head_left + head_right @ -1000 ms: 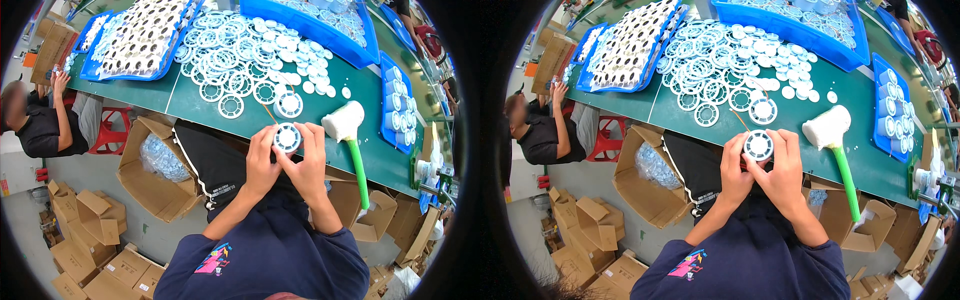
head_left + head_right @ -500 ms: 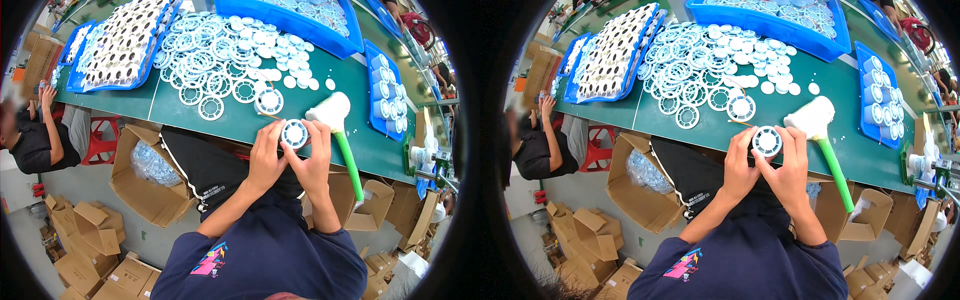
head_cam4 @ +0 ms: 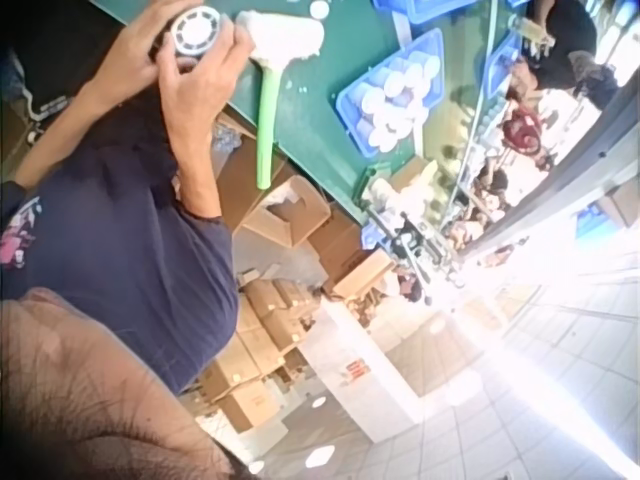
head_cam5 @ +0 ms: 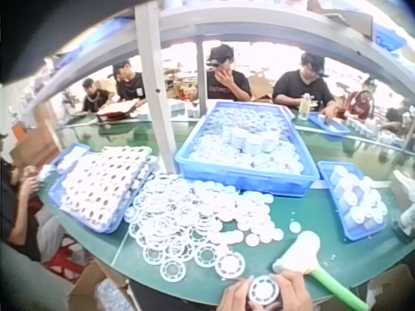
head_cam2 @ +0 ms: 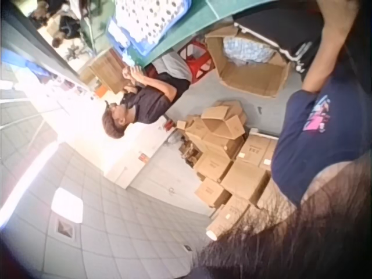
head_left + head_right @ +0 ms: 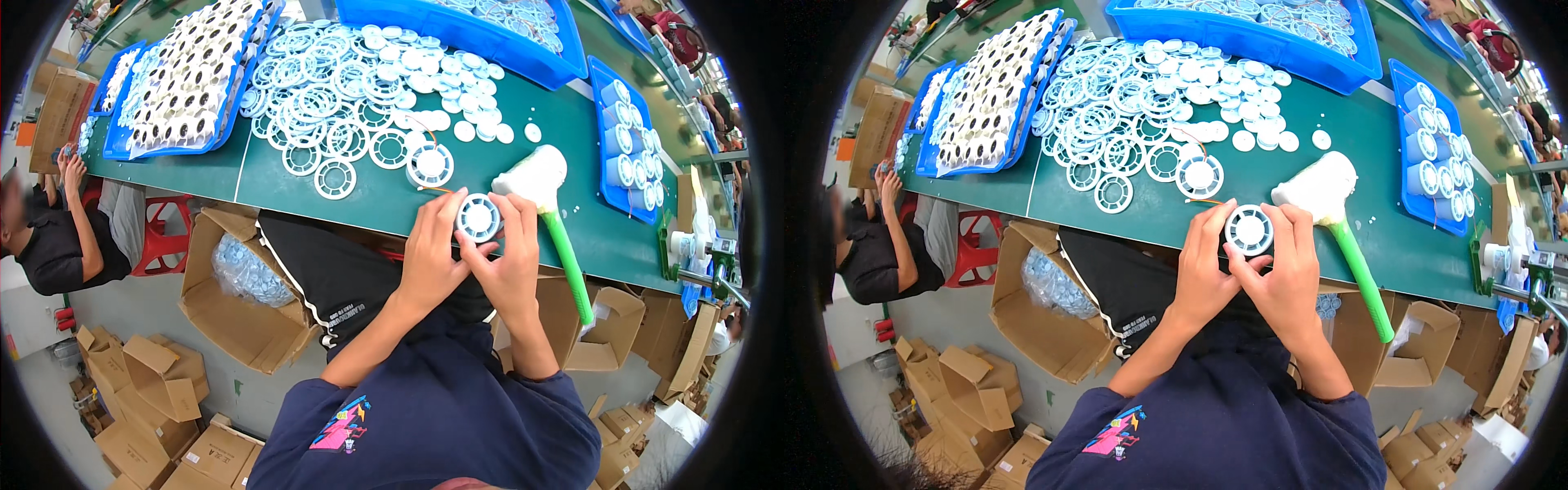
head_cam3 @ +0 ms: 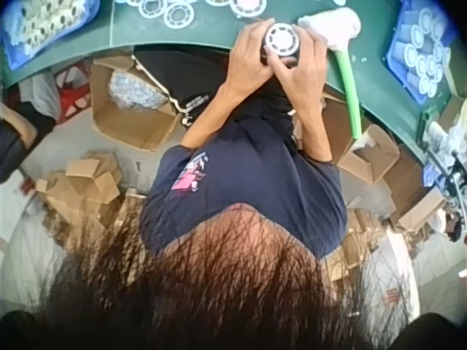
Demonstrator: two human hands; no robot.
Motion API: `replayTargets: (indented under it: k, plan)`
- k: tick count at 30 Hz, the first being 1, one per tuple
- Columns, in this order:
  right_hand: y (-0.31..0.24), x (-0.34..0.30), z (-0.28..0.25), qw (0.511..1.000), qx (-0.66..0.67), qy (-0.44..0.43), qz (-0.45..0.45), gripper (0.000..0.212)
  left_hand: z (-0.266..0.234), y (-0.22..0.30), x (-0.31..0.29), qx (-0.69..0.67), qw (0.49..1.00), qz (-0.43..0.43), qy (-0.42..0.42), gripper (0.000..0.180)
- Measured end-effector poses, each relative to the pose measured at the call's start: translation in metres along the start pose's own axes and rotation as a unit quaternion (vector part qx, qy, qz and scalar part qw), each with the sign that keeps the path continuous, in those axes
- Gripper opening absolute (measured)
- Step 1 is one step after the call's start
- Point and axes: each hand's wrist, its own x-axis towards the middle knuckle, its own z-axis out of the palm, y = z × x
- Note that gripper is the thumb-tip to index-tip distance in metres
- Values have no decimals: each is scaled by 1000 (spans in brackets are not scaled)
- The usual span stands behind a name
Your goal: Assembling small electronic components using a rubber mallet at a factory workstation.
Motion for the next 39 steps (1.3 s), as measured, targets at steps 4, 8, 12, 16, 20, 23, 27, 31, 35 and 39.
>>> replayTargets:
  k: [4,8,12,16,20,23,27,31,35,39]
  plan:
    - [-1,-1,1,1000,-2,8,13,61,4,-1,-3,7,1000,13,12,79]
    - [-2,-1,1,1000,3,10,21,60,5,-4,-4,7,1000,15,14,79]
    - [-1,0,1,1000,-7,12,5,60,6,-9,-6,25,999,24,14,78]
    - [-4,0,1,999,6,9,36,59,4,1,-2,-2,999,23,26,77]
    - [0,1,-10,1000,-25,8,-6,54,5,0,-4,5,1000,12,21,76]
    - [19,0,-27,992,-104,76,2,49,3,7,-2,-12,1000,-14,3,73]
    - [43,-4,-39,984,-171,55,5,53,9,10,4,-46,998,-32,-12,70]
    - [56,5,-43,981,-188,44,16,57,11,10,12,-47,997,-36,-41,69]
    - [77,-2,-36,981,-174,77,41,54,17,8,18,-64,996,-30,-56,67]
    - [86,13,-83,976,85,13,200,55,21,4,22,-75,994,-21,-76,67]
